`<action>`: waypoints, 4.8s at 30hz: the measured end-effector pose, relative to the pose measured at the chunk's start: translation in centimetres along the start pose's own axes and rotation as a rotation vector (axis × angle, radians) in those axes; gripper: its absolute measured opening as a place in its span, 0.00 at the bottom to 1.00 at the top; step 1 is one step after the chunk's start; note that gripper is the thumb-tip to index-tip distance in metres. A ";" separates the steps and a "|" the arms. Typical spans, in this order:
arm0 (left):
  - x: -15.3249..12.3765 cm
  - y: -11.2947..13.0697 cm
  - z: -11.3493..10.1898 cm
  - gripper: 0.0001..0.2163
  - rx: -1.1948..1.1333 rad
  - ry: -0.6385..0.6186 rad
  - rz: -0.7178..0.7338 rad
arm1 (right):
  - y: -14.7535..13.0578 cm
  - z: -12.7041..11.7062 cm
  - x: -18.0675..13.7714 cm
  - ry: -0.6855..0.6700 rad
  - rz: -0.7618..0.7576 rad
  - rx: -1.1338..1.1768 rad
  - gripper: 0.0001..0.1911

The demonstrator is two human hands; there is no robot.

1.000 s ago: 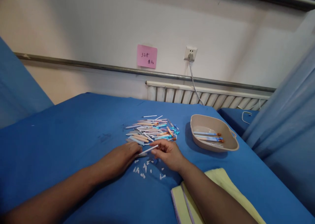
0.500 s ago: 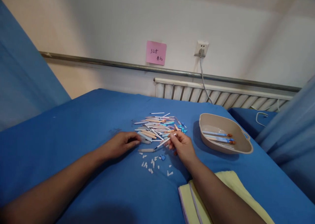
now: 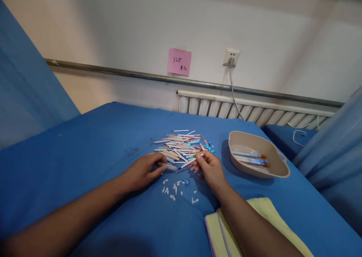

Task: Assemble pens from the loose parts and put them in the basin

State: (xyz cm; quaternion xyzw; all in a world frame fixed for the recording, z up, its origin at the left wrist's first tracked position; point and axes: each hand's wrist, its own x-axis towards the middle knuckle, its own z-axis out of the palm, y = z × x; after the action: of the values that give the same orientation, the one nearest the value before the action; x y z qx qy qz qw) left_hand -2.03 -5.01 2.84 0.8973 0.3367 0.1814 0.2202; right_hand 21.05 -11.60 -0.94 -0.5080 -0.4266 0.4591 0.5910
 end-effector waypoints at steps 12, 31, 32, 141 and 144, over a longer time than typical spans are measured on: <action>0.1 0.5 -0.1 0.06 -0.190 0.040 -0.079 | -0.2 0.1 0.1 0.059 -0.028 0.034 0.19; 1.9 -4.9 -0.8 0.17 -0.565 0.365 -0.350 | 0.4 0.1 0.5 0.082 -0.075 -0.080 0.22; 1.9 -5.2 -0.7 0.18 -0.539 0.340 -0.332 | 0.4 0.1 0.6 0.082 -0.075 -0.080 0.22; -0.7 -2.2 -2.1 0.08 0.098 -0.180 0.162 | 0.7 0.3 0.5 -0.061 -0.080 -0.170 0.19; -0.5 -2.4 -1.5 0.09 0.125 -0.176 0.161 | 0.7 0.3 0.5 -0.057 -0.081 -0.161 0.19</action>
State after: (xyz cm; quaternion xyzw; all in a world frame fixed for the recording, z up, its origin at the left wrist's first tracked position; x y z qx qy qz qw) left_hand -4.33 -3.36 2.78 0.9459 0.2536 0.0977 0.1773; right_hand 20.82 -11.03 -1.62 -0.5231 -0.4988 0.4131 0.5539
